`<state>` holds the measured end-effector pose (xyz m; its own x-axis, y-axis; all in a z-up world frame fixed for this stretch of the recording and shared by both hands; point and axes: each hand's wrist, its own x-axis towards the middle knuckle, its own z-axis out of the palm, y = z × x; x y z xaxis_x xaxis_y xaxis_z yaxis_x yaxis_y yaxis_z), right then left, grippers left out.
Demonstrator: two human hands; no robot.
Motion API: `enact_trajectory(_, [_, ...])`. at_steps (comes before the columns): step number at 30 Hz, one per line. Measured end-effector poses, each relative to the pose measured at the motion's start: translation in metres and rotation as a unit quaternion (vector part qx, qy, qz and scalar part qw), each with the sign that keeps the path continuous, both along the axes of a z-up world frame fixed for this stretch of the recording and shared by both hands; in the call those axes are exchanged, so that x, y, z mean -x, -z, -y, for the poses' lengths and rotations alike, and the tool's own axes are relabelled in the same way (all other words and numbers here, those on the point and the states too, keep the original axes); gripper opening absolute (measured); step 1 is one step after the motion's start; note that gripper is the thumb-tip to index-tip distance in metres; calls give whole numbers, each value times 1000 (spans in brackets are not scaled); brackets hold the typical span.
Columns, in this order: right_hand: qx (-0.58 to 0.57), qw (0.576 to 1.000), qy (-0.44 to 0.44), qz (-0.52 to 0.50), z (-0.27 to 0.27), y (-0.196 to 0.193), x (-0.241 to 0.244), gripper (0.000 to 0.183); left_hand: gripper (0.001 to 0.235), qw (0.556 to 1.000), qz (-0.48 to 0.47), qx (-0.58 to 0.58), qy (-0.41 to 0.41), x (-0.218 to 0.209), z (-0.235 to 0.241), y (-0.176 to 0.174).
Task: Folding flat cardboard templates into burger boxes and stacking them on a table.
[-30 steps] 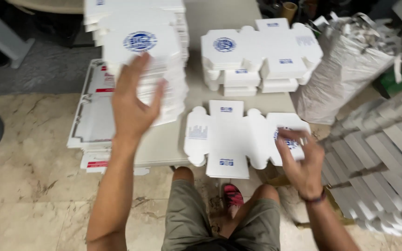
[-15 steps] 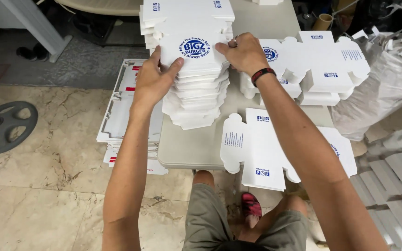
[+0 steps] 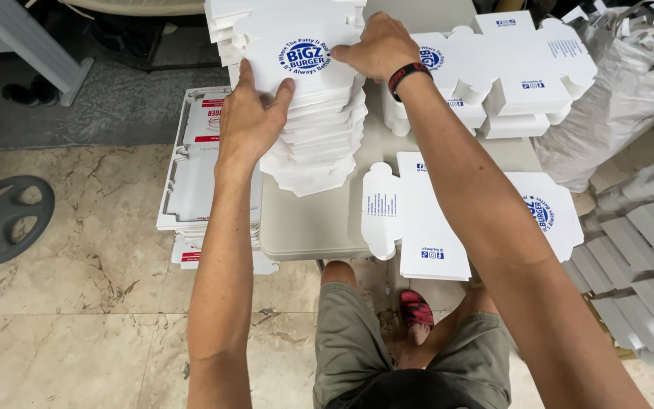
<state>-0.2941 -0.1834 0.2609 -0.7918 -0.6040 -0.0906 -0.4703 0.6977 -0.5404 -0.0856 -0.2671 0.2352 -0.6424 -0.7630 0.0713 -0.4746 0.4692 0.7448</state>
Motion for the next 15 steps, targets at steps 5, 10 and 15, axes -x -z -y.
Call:
enact_trajectory(5, [-2,1000,12,-21,6,10,4,62,95,1000,8,11,8,-3,-5,-4])
enact_trajectory(10, [-1,1000,14,-22,8,13,7,70,94,1000,17,18,6,-3,-9,-11])
enact_trajectory(15, [5,998,1,-59,14,19,11,56,96,999,44,-10,1,-2,-7,-12])
